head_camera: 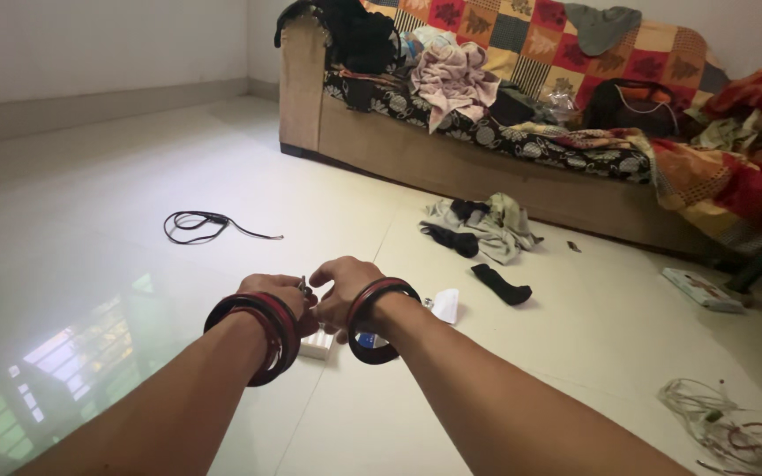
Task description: The person sorts various small hardware items and tools from a pile on the floor into a cardboard box. They handle items such as screws, bolts, a wrench, and a small white plastic piece, placing them into the box one by one.
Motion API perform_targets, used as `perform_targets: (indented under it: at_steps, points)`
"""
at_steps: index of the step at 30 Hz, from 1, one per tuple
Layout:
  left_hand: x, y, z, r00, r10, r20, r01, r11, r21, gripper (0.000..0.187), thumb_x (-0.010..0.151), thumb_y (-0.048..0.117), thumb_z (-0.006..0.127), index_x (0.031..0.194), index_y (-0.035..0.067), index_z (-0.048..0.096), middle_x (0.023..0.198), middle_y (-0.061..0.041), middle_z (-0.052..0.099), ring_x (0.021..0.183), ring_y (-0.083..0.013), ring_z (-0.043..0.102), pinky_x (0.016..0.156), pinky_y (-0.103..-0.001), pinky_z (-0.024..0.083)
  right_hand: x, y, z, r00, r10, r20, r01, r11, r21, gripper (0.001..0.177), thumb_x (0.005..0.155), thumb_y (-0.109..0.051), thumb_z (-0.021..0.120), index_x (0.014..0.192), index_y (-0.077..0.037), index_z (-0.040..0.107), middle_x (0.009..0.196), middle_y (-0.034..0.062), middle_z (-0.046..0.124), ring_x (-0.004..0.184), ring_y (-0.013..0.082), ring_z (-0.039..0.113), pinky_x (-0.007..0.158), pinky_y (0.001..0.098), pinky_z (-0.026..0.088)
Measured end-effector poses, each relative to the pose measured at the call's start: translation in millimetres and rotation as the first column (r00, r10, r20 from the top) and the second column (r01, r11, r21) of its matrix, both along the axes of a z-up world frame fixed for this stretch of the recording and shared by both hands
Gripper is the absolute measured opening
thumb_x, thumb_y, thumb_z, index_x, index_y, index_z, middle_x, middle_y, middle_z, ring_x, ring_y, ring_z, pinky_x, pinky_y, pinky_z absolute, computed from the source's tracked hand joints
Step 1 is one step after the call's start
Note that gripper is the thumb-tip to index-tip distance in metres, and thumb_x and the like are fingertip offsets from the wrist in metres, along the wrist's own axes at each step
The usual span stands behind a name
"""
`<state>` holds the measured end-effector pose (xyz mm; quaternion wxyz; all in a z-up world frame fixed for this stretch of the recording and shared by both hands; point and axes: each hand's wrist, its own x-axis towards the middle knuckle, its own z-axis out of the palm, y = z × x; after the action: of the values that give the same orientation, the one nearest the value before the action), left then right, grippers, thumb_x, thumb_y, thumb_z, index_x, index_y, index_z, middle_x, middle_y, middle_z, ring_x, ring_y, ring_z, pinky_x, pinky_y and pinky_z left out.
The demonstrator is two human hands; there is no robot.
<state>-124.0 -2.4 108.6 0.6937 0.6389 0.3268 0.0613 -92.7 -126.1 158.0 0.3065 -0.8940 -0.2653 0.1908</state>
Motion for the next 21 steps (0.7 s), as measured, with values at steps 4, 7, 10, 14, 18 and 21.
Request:
perform_targets:
  at_steps: [4, 7, 10, 14, 18, 21]
  points:
    - [11, 12, -14, 0.999, -0.016, 0.048, 0.014, 0.999, 0.036, 0.025, 0.094, -0.004, 0.062, 0.115, -0.004, 0.075, 0.093, -0.018, 0.076, 0.072, -0.0229, 0.072, 0.063, -0.032, 0.060, 7, 13, -8, 0.996, -0.024, -0.087, 0.033, 0.994, 0.102, 0.044, 0.081, -0.006, 0.073, 0.124, 0.002, 0.069, 0.099, 0.0175, 0.079, 0.079, 0.0212, 0.078, 0.064, 0.0319, 0.066]
    - [23, 33, -29, 0.999, 0.012, 0.035, -0.012, 1.000, 0.024, 0.023, 0.095, 0.000, 0.063, 0.115, -0.002, 0.074, 0.091, -0.016, 0.075, 0.069, -0.0214, 0.069, 0.061, -0.032, 0.057, 17, 32, -14, 0.992, -0.051, -0.114, 0.065, 0.990, 0.124, 0.042, 0.082, -0.004, 0.070, 0.123, 0.001, 0.068, 0.097, 0.0183, 0.078, 0.077, 0.0219, 0.078, 0.062, 0.0321, 0.065]
    - [37, 56, -52, 0.997, 0.075, 0.018, -0.074, 0.997, -0.034, 0.022, 0.096, 0.003, 0.064, 0.115, -0.003, 0.072, 0.091, -0.016, 0.074, 0.069, -0.0217, 0.068, 0.061, -0.034, 0.057, 32, 49, -23, 0.997, -0.045, -0.060, 0.047, 0.998, 0.045, 0.041, 0.082, -0.004, 0.068, 0.123, -0.002, 0.069, 0.094, 0.0173, 0.078, 0.075, 0.0227, 0.077, 0.063, 0.0332, 0.063]
    - [51, 76, -82, 0.993, 0.115, 0.030, -0.112, 0.991, -0.074, 0.024, 0.096, -0.001, 0.058, 0.116, -0.004, 0.071, 0.092, -0.014, 0.075, 0.071, -0.0225, 0.069, 0.060, -0.037, 0.059, 52, 70, -40, 0.997, 0.060, 0.055, -0.055, 0.995, -0.080, 0.041, 0.079, -0.006, 0.068, 0.119, -0.007, 0.075, 0.092, 0.0183, 0.079, 0.076, 0.0200, 0.075, 0.072, 0.0318, 0.060]
    - [58, 88, -98, 0.984, 0.172, -0.036, -0.172, 0.985, -0.015, 0.025, 0.097, 0.003, 0.059, 0.118, 0.000, 0.072, 0.092, -0.013, 0.076, 0.073, -0.0221, 0.072, 0.061, -0.036, 0.060, 66, 82, -62, 0.998, 0.038, 0.040, -0.036, 0.998, -0.048, 0.039, 0.080, -0.006, 0.064, 0.117, -0.008, 0.076, 0.099, 0.0149, 0.078, 0.079, 0.0190, 0.077, 0.078, 0.0313, 0.062]
    - [62, 91, -107, 0.983, 0.070, -0.169, -0.059, 0.996, 0.071, 0.027, 0.094, 0.004, 0.066, 0.119, -0.001, 0.074, 0.093, -0.017, 0.078, 0.074, -0.0218, 0.074, 0.060, -0.035, 0.058, 72, 86, -75, 0.998, 0.000, -0.057, 0.000, 1.000, 0.000, 0.038, 0.082, -0.006, 0.062, 0.118, -0.007, 0.075, 0.102, 0.0136, 0.078, 0.079, 0.0188, 0.078, 0.075, 0.0315, 0.063]
